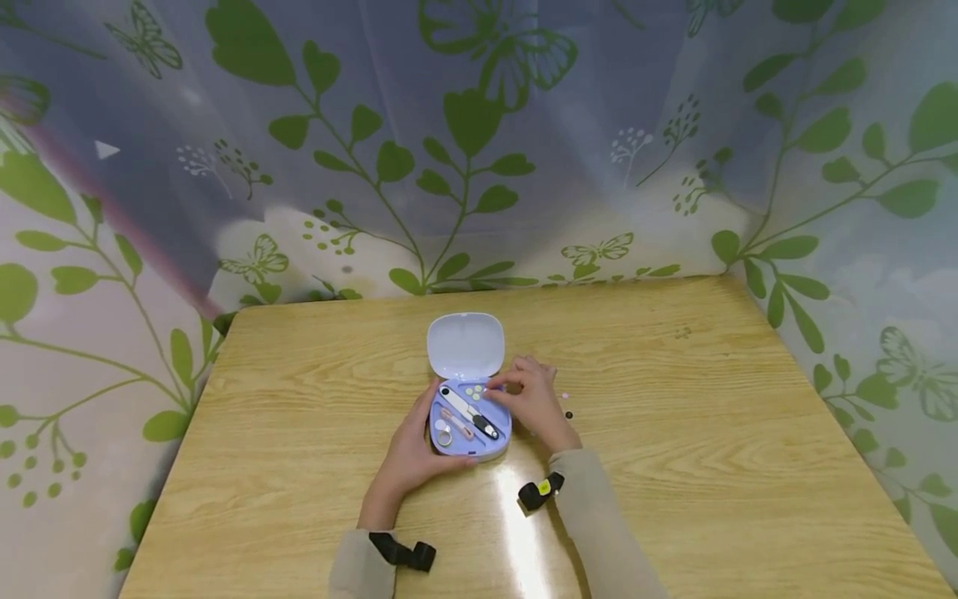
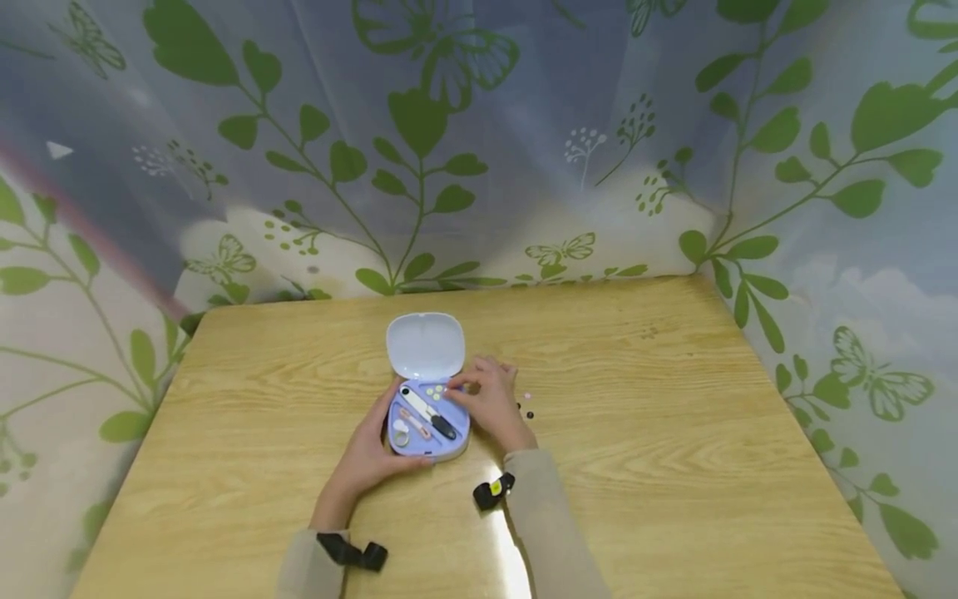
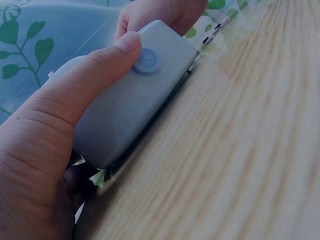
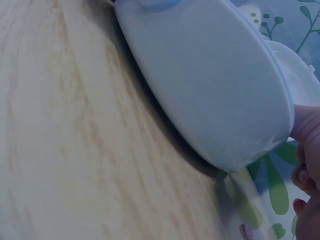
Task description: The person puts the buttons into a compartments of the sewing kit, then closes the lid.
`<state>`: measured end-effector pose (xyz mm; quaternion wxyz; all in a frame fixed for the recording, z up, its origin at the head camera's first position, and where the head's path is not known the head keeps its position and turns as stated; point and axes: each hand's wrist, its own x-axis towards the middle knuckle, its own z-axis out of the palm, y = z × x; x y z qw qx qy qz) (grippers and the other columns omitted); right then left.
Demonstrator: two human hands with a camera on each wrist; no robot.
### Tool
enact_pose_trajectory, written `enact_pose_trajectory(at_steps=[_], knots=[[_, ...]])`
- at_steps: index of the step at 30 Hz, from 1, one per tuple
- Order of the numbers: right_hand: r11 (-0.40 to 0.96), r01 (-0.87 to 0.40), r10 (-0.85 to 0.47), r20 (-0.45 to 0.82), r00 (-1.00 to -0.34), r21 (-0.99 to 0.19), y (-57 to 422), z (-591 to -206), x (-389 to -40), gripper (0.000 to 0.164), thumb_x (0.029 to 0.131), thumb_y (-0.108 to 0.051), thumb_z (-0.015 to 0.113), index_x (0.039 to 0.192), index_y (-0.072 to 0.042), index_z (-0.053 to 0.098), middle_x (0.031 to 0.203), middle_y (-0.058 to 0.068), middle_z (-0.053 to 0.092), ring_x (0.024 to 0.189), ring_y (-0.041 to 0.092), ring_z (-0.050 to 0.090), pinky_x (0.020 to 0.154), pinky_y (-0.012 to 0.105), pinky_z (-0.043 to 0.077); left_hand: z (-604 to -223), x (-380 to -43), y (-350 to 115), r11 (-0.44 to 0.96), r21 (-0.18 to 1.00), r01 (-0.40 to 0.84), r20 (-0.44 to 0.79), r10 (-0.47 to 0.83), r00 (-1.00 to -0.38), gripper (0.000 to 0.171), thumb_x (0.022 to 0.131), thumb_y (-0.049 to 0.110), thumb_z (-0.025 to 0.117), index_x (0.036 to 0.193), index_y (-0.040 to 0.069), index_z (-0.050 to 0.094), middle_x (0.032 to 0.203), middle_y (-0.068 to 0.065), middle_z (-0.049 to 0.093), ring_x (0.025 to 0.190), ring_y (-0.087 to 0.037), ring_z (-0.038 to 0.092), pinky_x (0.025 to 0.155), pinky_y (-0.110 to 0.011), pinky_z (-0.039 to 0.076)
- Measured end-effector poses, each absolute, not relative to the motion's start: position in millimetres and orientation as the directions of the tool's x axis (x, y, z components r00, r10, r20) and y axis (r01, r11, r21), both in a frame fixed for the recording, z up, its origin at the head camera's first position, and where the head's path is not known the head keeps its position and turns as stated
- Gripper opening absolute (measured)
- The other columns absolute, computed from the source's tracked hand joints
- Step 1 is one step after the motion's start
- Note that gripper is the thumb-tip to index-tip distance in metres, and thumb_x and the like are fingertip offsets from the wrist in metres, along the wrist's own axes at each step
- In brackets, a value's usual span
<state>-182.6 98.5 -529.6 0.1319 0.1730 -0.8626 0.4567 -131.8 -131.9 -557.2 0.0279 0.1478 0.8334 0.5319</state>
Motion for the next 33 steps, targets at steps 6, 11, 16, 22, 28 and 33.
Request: enact_pose_trajectory(at_steps=[6,11,16,22,28,33], knots=[[0.514,-0.396,-0.178,0.357,-0.917,-0.761,101.5,-527.8,-183.2,0.014,0.074,-0.018,0.089,0.084,-0.014,0.081,0.071,0.005,0.05,0.073,0.016,0.042,0.087,0.044,0.023,-558.0,-132.8,-132.3,0.392,0.893,0.222,0.117,0.274,-0.954,0.134,0.056,0.052,0.095,0.16,0.026,0.016,0.16,0.002,0.028,0.144,-0.021,0.03,0.117,-0.048,0.026],[0.476,-0.39,-0.156,0.361,-0.92,-0.788,108.9,-520.7,-183.7,0.016,0.074,-0.017,0.088,0.086,-0.01,0.081,0.073,0.01,0.054,0.072,0.021,0.044,0.085,0.044,0.021,-557.5,-132.6,-131.8,0.391,0.895,0.214,0.109,0.273,-0.956,0.133,0.056,0.052,0.095,0.16,0.03,0.016,0.16,0.004,0.028,0.144,-0.021,0.03,0.117,-0.048,0.025],[0.469,-0.37,-0.132,0.35,-0.927,-0.802,118.2,-513.6,-184.6,0.017,0.074,-0.015,0.088,0.088,-0.009,0.08,0.075,0.012,0.055,0.074,0.031,0.047,0.09,0.05,0.019,-556.9,-132.3,-131.8,0.385,0.9,0.205,0.102,0.271,-0.957,0.132,0.055,0.051,0.095,0.16,0.032,0.016,0.16,0.004,0.028,0.145,-0.022,0.03,0.117,-0.049,0.025],[0.462,-0.38,-0.108,0.375,-0.921,-0.801,130.0,-509.2,-183.3,0.017,0.073,-0.014,0.088,0.087,-0.008,0.08,0.072,0.007,0.053,0.073,0.027,0.046,0.087,0.047,0.019,-556.4,-131.4,-132.5,0.377,0.901,0.214,0.114,0.27,-0.956,0.132,0.056,0.049,0.096,0.16,0.03,0.017,0.159,0.003,0.03,0.144,-0.022,0.03,0.117,-0.049,0.025],[0.465,-0.375,-0.077,0.385,-0.92,-0.802,145.3,-514.7,-179.0,0.017,0.073,-0.012,0.089,0.086,-0.009,0.08,0.07,0.013,0.047,0.068,0.026,0.039,0.084,0.041,0.018,-556.4,-130.5,-133.0,0.378,0.901,0.212,0.112,0.269,-0.957,0.133,0.056,0.049,0.096,0.16,0.027,0.017,0.159,0.003,0.03,0.145,-0.022,0.029,0.117,-0.048,0.025],[0.451,-0.309,-0.056,0.32,-0.946,-0.837,157.8,-519.6,-170.8,0.016,0.075,-0.014,0.088,0.087,-0.009,0.081,0.07,0.007,0.045,0.068,0.016,0.034,0.077,0.033,0.024,-557.1,-131.0,-132.8,0.376,0.901,0.217,0.119,0.269,-0.956,0.133,0.055,0.05,0.096,0.16,0.025,0.017,0.159,0.002,0.029,0.145,-0.023,0.029,0.117,-0.049,0.024]])
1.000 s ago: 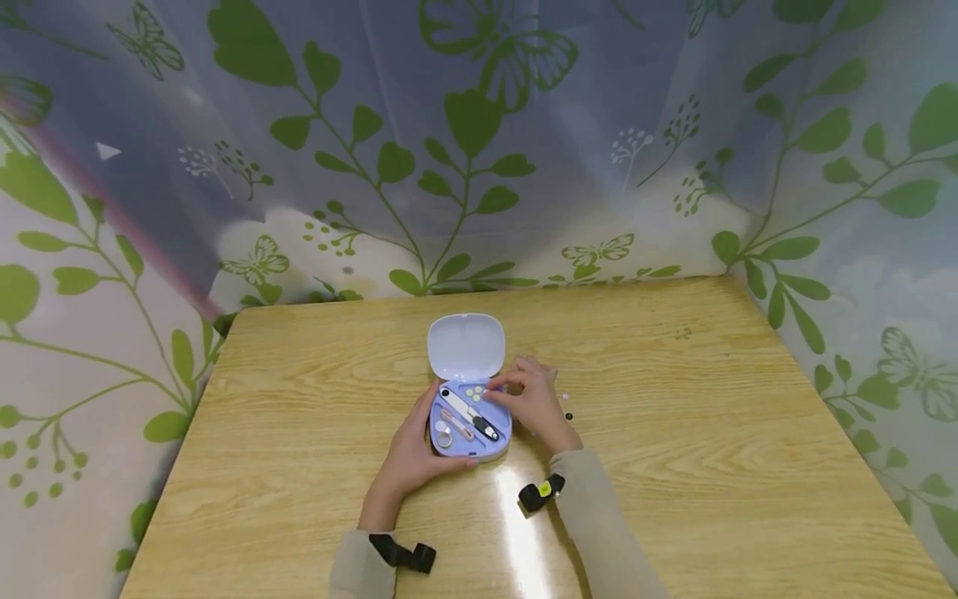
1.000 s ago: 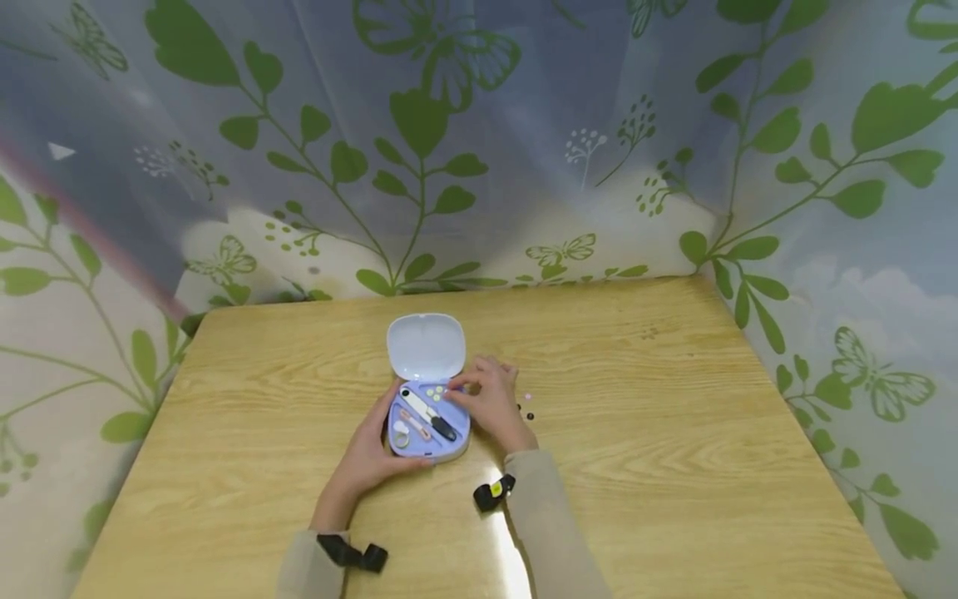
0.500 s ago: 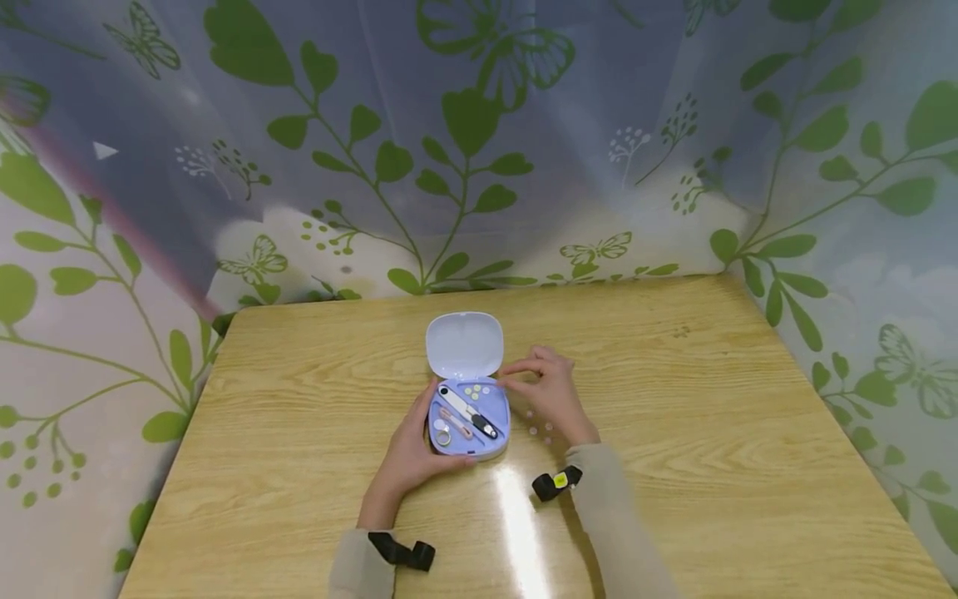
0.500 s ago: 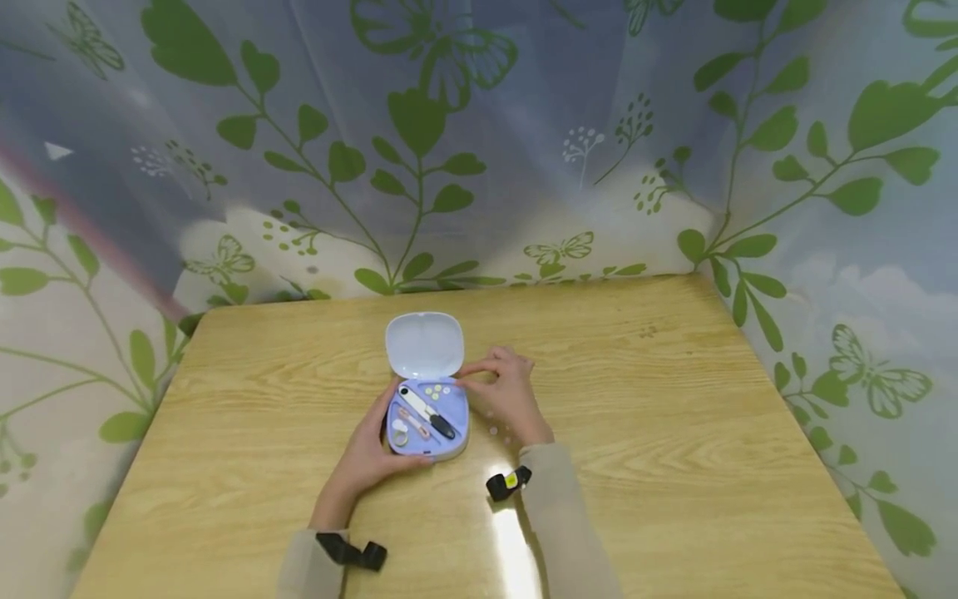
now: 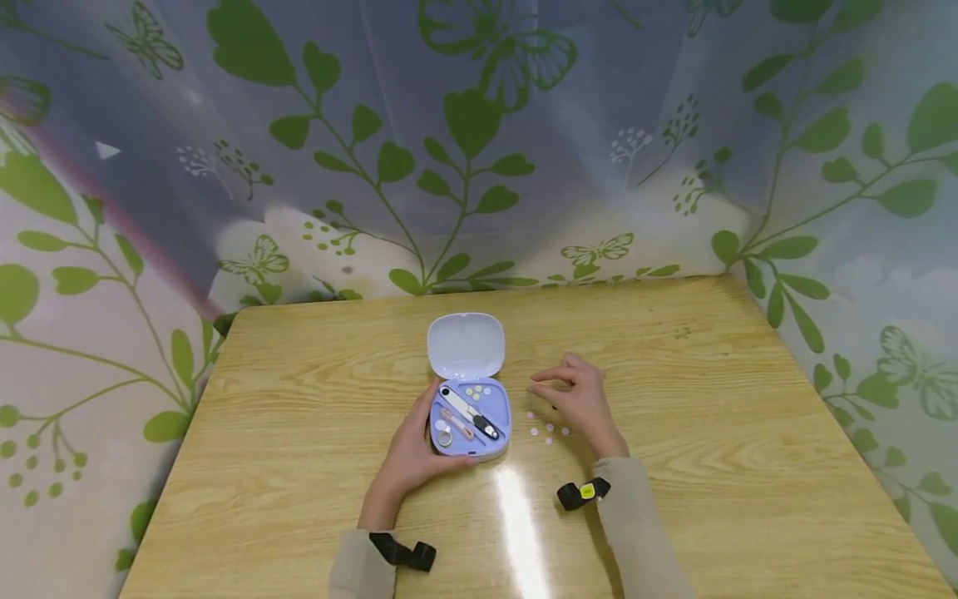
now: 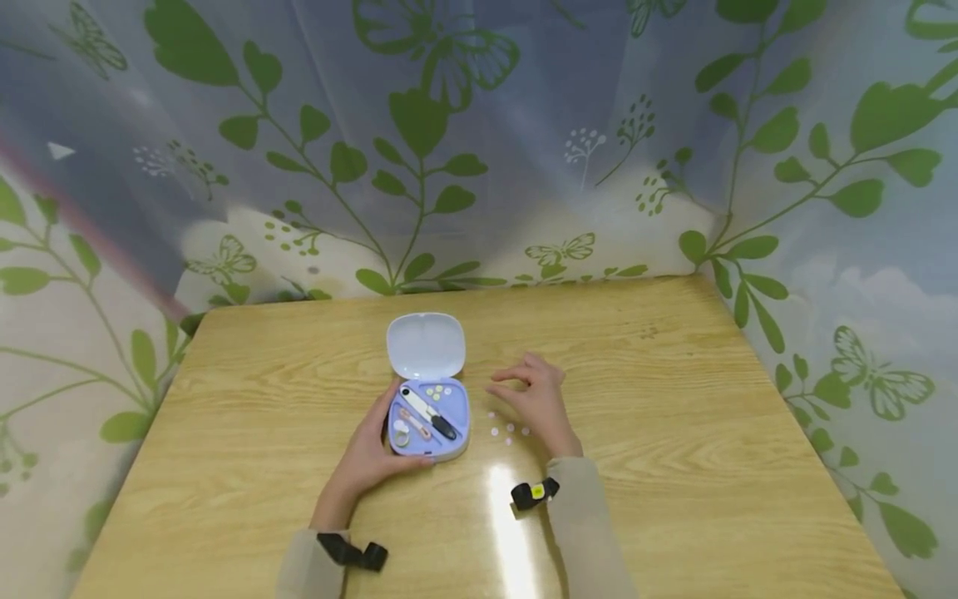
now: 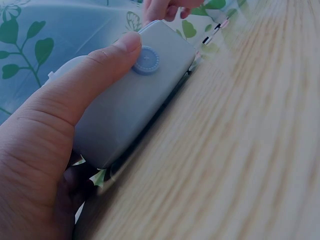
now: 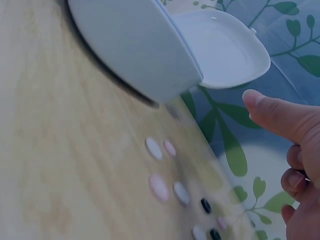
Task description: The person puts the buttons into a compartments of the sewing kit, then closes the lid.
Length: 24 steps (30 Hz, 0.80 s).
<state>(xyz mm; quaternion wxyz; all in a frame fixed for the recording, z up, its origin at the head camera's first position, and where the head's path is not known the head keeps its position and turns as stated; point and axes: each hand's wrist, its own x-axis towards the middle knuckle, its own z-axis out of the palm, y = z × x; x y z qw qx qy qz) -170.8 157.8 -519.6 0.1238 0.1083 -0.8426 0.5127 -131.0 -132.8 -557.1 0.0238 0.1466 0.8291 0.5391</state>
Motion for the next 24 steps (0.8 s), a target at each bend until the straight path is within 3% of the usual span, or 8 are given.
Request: enact_pose_trajectory(at_steps=[7,24], knots=[[0.459,-0.271,-0.06,0.275,-0.959,-0.846,169.9,-524.8,-159.2,0.013,0.074,-0.013,0.088,0.085,-0.01,0.081,0.071,0.009,0.047,0.068,0.016,0.038,0.071,0.029,0.031,-556.6,-132.1,-131.8,0.369,0.905,0.213,0.114,0.272,-0.956,0.133,0.055,0.051,0.095,0.16,0.031,0.016,0.159,0.004,0.029,0.145,-0.022,0.029,0.117,-0.049,0.024],[0.479,-0.227,-0.175,0.161,-0.971,-0.848,189.0,-545.9,-140.8,0.014,0.071,-0.014,0.09,0.08,-0.02,0.08,0.074,-0.002,0.052,0.078,0.015,0.043,0.088,0.043,0.015,-556.7,-130.3,-132.2,0.38,0.897,0.223,0.125,0.267,-0.956,0.133,0.055,0.05,0.096,0.16,0.027,0.017,0.159,0.002,0.03,0.145,-0.024,0.029,0.116,-0.05,0.025]])
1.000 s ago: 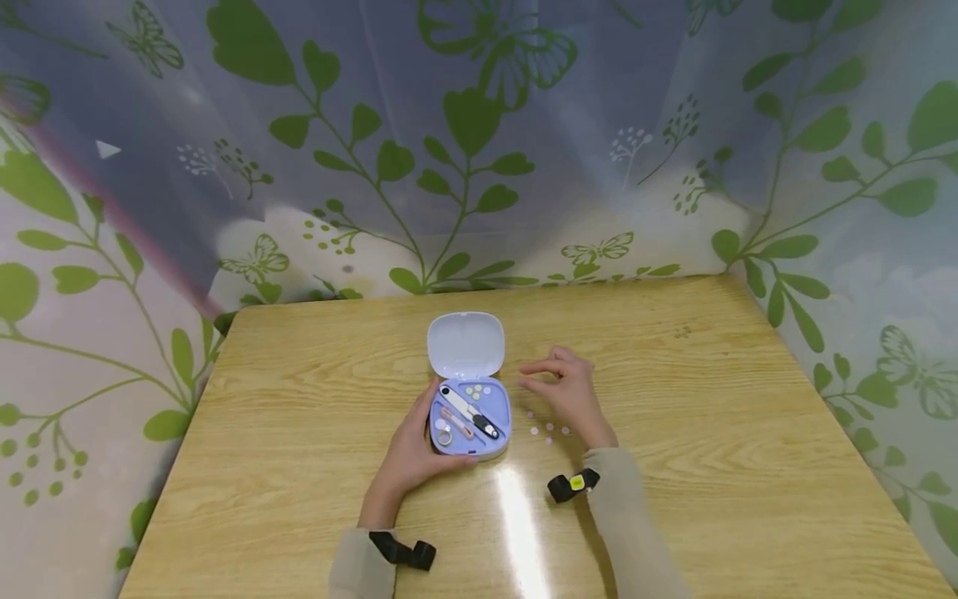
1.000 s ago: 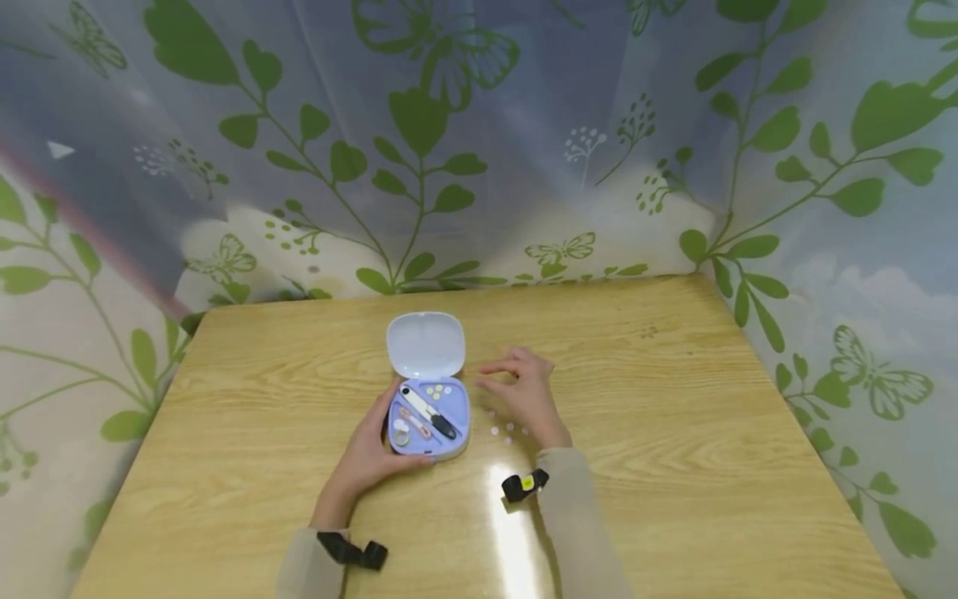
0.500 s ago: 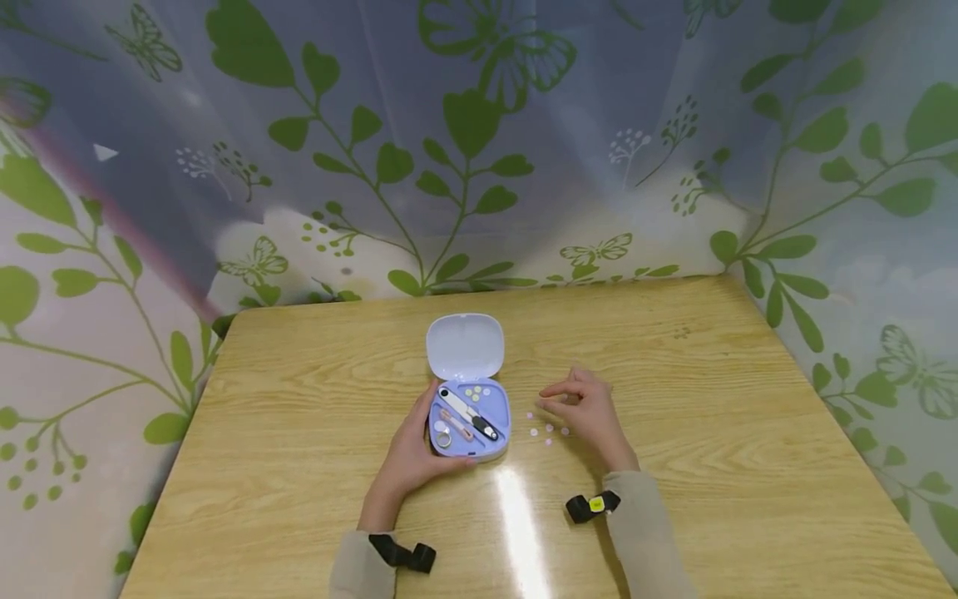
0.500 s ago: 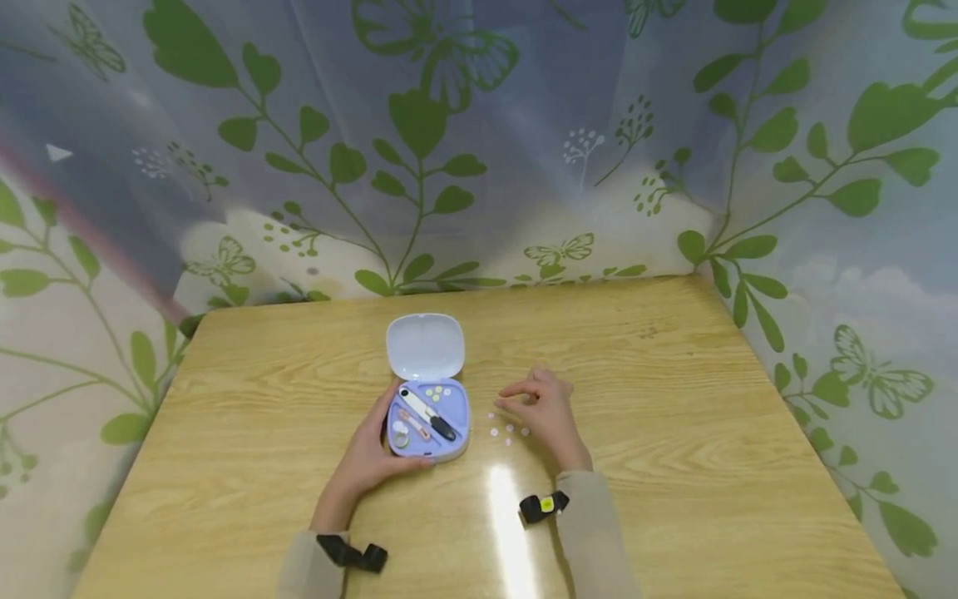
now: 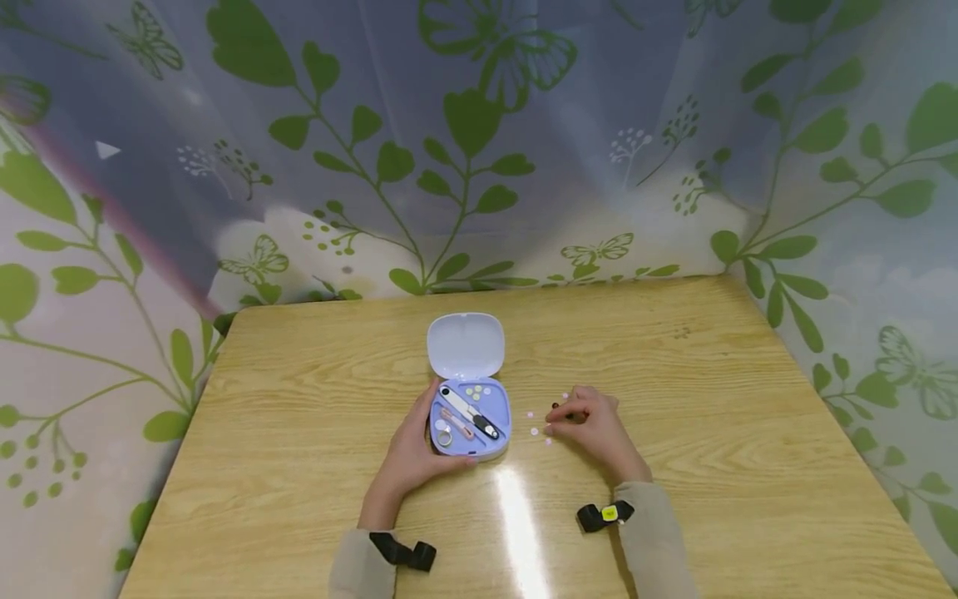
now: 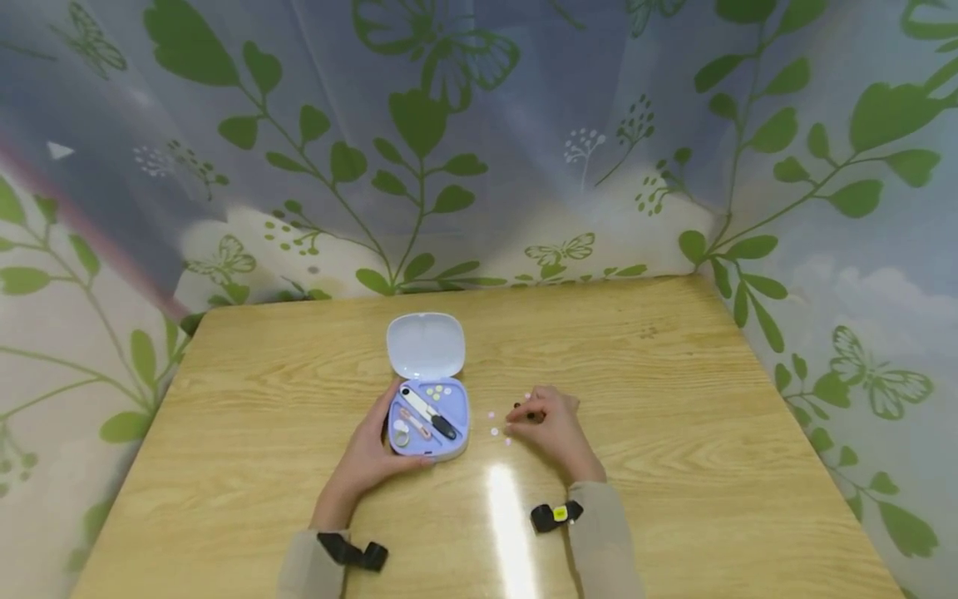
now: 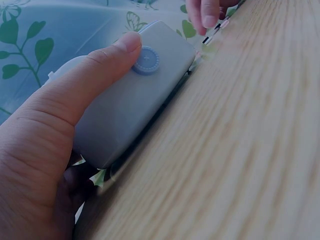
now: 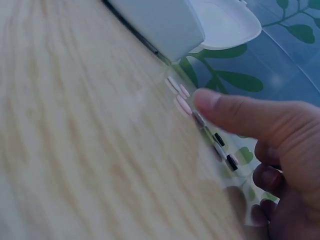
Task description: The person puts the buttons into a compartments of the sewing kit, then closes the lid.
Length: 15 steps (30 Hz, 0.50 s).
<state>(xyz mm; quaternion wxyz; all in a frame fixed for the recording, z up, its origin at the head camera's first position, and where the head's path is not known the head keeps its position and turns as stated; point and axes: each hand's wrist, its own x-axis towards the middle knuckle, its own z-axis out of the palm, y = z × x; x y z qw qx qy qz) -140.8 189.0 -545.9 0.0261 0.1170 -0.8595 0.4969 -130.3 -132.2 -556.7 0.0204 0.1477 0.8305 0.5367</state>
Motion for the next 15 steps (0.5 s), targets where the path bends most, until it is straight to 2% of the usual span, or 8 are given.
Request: enact_pose_trajectory(at_steps=[8,15], knots=[[0.496,-0.274,-0.193,0.203,-0.96,-0.824,189.7,-553.7,-139.8,0.013,0.072,-0.015,0.089,0.079,-0.021,0.081,0.072,-0.008,0.05,0.078,0.012,0.043,0.085,0.039,0.017,-554.7,-130.0,-133.3,0.371,0.9,0.227,0.127,0.275,-0.953,0.132,0.057,0.047,0.096,0.16,0.028,0.017,0.16,0.001,0.028,0.145,-0.025,0.028,0.117,-0.051,0.024],[0.499,-0.389,-0.195,0.337,-0.921,-0.774,188.6,-558.7,-139.4,0.014,0.068,-0.012,0.09,0.078,-0.017,0.081,0.068,-0.01,0.047,0.07,0.009,0.039,0.078,0.037,0.018,-554.3,-129.5,-132.9,0.369,0.902,0.222,0.122,0.276,-0.953,0.131,0.057,0.043,0.097,0.16,0.027,0.017,0.16,0.0,0.029,0.146,-0.026,0.028,0.117,-0.053,0.024]])
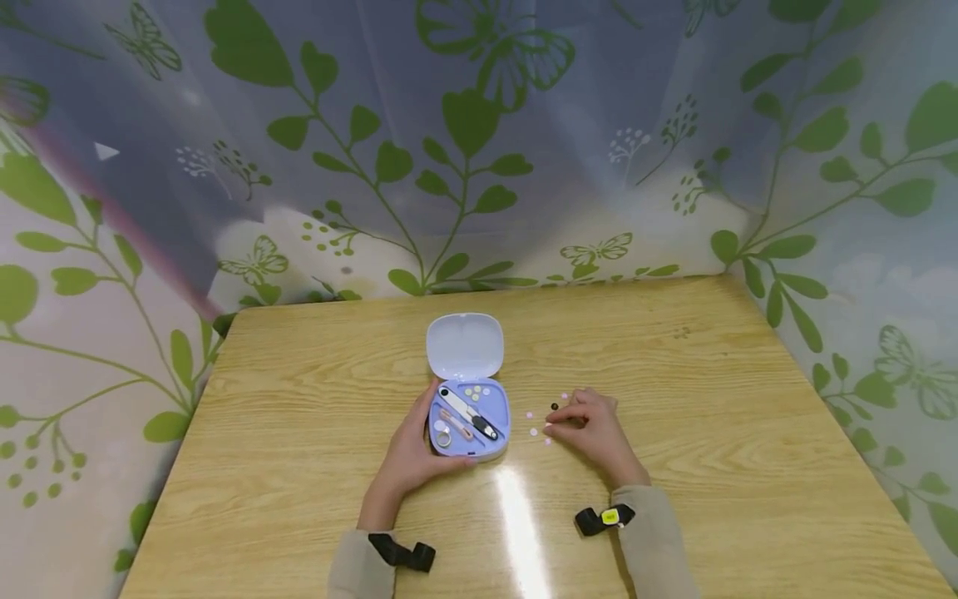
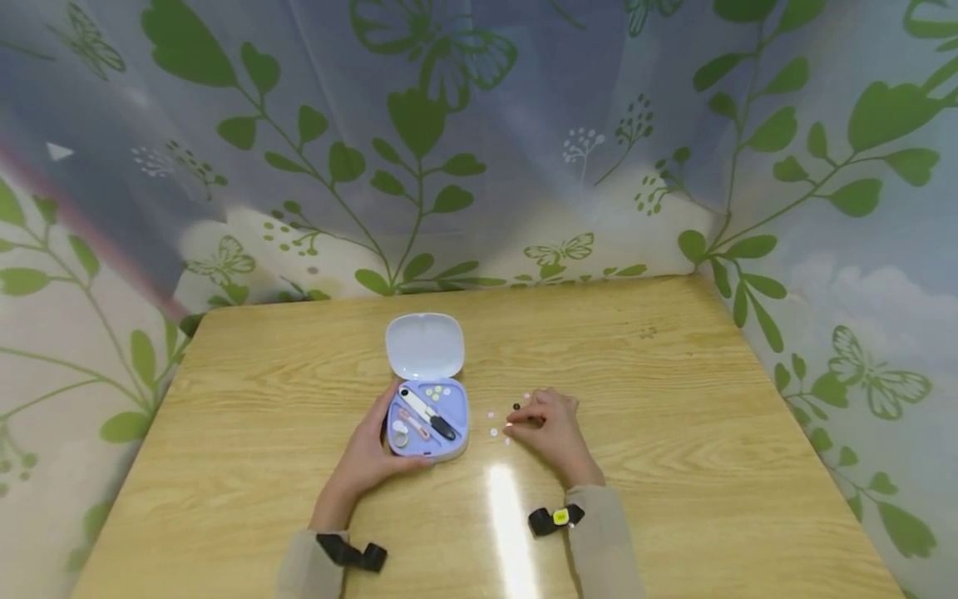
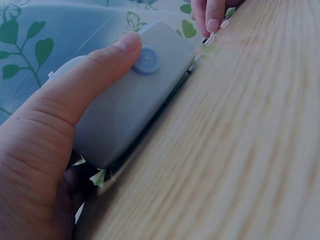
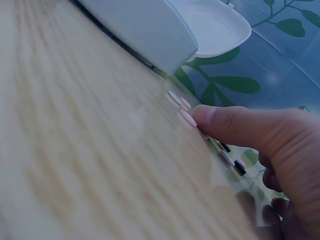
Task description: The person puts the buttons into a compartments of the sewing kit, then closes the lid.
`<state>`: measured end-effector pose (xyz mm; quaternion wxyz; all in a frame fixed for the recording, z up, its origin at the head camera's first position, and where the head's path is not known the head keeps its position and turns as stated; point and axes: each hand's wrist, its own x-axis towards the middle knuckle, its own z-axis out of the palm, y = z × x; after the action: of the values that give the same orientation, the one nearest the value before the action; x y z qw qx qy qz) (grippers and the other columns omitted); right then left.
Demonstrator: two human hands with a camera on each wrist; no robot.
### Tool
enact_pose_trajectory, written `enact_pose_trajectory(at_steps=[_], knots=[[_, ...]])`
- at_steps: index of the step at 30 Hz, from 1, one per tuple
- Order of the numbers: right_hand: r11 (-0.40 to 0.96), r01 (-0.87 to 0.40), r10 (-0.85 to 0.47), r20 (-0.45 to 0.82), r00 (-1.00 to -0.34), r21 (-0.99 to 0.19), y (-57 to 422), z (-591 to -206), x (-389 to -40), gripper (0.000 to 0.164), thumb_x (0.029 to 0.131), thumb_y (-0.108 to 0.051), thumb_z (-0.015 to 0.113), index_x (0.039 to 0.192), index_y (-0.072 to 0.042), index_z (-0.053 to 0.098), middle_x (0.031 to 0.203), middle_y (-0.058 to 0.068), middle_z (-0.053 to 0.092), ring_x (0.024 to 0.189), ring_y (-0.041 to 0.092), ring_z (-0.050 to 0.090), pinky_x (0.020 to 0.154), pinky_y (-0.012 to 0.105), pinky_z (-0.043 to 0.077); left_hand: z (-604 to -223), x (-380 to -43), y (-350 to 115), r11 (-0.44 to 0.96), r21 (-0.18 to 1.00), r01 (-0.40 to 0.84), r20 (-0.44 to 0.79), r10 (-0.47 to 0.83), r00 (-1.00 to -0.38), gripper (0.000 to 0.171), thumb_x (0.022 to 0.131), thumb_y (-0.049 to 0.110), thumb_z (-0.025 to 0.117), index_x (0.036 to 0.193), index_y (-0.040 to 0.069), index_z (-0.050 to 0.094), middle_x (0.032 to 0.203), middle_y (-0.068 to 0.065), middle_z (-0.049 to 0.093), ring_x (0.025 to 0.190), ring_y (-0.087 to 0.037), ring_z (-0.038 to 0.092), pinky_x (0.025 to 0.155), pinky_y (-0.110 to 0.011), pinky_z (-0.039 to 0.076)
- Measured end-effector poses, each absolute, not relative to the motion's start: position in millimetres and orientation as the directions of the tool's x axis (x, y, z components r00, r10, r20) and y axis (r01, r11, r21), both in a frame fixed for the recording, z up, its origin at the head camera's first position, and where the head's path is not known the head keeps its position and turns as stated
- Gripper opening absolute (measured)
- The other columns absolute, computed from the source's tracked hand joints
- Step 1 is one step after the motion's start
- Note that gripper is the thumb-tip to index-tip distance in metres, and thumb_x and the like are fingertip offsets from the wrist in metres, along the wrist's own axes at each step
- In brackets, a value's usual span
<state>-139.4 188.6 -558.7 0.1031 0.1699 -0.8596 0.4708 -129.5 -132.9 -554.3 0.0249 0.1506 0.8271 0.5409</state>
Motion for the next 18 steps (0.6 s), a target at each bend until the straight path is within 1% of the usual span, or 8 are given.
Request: enact_pose_trajectory(at_steps=[2,5,11,13,18], knots=[[0.497,-0.406,-0.191,0.36,-0.913,-0.767,189.3,-560.2,-139.4,0.015,0.067,-0.011,0.091,0.077,-0.016,0.08,0.067,-0.01,0.047,0.069,0.008,0.039,0.078,0.037,0.018,-554.2,-129.4,-132.1,0.369,0.902,0.226,0.124,0.282,-0.952,0.131,0.058,0.044,0.096,0.16,0.026,0.017,0.16,0.0,0.028,0.146,-0.026,0.027,0.117,-0.052,0.023],[0.497,-0.413,-0.19,0.369,-0.91,-0.763,189.2,-562.2,-139.7,0.016,0.067,-0.011,0.091,0.077,-0.018,0.08,0.068,-0.012,0.048,0.07,0.008,0.041,0.08,0.037,0.019,-553.8,-129.4,-132.0,0.376,0.899,0.223,0.121,0.277,-0.953,0.132,0.056,0.047,0.096,0.16,0.025,0.017,0.16,0.001,0.028,0.146,-0.025,0.027,0.117,-0.051,0.024],[0.5,-0.384,-0.183,0.338,-0.923,-0.776,188.2,-561.3,-138.7,0.018,0.068,-0.011,0.091,0.078,-0.022,0.08,0.069,-0.012,0.05,0.072,0.01,0.042,0.086,0.04,0.02,-555.9,-130.7,-132.8,0.381,0.899,0.215,0.116,0.266,-0.957,0.134,0.055,0.05,0.096,0.16,0.025,0.017,0.16,0.004,0.029,0.145,-0.022,0.029,0.117,-0.048,0.025],[0.506,-0.37,-0.176,0.327,-0.929,-0.779,188.0,-560.6,-137.9,0.018,0.069,-0.011,0.091,0.078,-0.022,0.08,0.07,-0.012,0.05,0.072,0.01,0.042,0.087,0.041,0.02,-556.7,-130.9,-132.7,0.382,0.898,0.217,0.117,0.268,-0.956,0.134,0.055,0.05,0.095,0.16,0.023,0.017,0.16,0.003,0.029,0.145,-0.022,0.029,0.117,-0.049,0.025],[0.521,-0.372,-0.177,0.33,-0.927,-0.768,187.2,-559.0,-137.0,0.018,0.069,-0.011,0.09,0.077,-0.022,0.079,0.069,-0.012,0.051,0.072,0.01,0.041,0.085,0.041,0.02,-557.1,-130.4,-132.8,0.38,0.899,0.219,0.12,0.266,-0.956,0.133,0.055,0.049,0.096,0.16,0.023,0.018,0.16,0.002,0.029,0.145,-0.024,0.029,0.117,-0.049,0.025]])
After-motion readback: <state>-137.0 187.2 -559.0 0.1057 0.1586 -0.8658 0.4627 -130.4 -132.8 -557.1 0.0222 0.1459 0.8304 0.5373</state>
